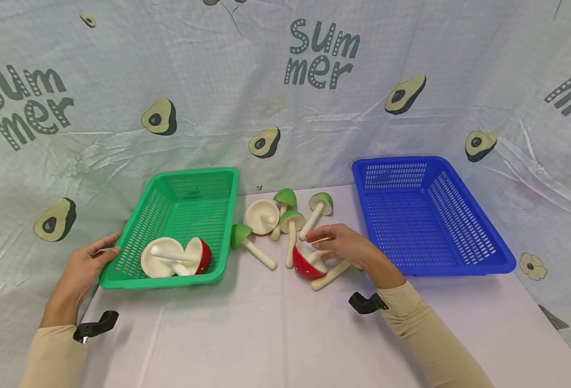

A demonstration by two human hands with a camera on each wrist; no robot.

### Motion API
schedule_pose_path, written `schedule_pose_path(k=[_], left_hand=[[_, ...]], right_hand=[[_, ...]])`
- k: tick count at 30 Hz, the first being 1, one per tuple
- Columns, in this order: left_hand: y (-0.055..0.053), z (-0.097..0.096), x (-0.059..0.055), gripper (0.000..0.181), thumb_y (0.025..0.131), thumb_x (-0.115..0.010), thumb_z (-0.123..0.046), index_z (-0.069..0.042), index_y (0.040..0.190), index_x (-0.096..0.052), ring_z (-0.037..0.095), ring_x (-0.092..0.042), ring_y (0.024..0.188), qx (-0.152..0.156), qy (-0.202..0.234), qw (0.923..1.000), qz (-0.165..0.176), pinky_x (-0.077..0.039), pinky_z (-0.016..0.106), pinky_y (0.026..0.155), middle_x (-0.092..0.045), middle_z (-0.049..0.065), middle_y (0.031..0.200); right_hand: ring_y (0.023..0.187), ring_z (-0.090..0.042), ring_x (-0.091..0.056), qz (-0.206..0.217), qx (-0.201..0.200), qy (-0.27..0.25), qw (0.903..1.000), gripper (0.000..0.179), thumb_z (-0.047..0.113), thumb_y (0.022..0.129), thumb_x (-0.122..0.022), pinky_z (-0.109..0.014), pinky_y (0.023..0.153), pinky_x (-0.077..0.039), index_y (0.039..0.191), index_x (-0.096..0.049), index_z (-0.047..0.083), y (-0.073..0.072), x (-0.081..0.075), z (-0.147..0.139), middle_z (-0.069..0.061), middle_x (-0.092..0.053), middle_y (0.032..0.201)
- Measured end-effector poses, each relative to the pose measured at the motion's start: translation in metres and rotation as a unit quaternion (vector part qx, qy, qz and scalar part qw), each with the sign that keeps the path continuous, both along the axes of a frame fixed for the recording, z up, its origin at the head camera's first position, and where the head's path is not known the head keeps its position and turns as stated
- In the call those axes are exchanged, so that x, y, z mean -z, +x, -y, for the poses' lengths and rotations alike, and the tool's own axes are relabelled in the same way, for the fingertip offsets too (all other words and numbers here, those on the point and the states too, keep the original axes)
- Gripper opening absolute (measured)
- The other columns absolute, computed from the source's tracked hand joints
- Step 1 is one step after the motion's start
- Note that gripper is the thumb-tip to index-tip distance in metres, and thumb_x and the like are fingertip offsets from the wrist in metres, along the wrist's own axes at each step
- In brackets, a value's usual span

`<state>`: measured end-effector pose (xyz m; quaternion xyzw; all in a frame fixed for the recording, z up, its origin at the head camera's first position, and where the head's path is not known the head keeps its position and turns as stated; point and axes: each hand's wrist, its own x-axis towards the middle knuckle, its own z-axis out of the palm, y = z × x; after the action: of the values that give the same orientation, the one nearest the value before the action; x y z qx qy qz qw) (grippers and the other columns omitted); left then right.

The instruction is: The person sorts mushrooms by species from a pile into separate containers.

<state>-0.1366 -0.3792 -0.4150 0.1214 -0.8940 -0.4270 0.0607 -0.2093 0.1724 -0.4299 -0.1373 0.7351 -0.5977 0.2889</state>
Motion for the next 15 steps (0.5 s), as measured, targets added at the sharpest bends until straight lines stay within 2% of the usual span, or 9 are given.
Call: schedule_pose_path(k=[7,15], left_hand=[[0.0004,-0.0019,-0.0008,0.049,0.1,-0.052,-0.024,-0.005,0.144,-0.043,0.001,-0.053,0.076,0.002,-0.01,0.9999,-0.009,-0.049,0.021,0.06,-0.049,0.017,0.126],[0.0019,-0.0022,-0.0005,0.05,0.1,-0.052,-0.025,-0.006,0.145,-0.042,0.001,-0.052,0.077,-0.001,-0.007,0.9999,-0.008,-0.048,0.02,0.06,-0.048,0.017,0.127]], right_hand=[[0.13,-0.034,-0.045,-0.01,-0.02,0.043,0.9988,0.04,0.012,0.096,-0.055,-0.046,0.101,-0.044,0.134,-0.052,-0.001,-0.001,0.004,0.003,-0.019,-0.052,0.137],[0.13,-0.034,-0.043,-0.003,-0.016,0.041,0.999,0.04,0.009,0.096,-0.053,-0.048,0.103,-0.041,0.136,-0.051,0.001,-0.0034,0.0048,0.0076,-0.016,-0.049,0.14]])
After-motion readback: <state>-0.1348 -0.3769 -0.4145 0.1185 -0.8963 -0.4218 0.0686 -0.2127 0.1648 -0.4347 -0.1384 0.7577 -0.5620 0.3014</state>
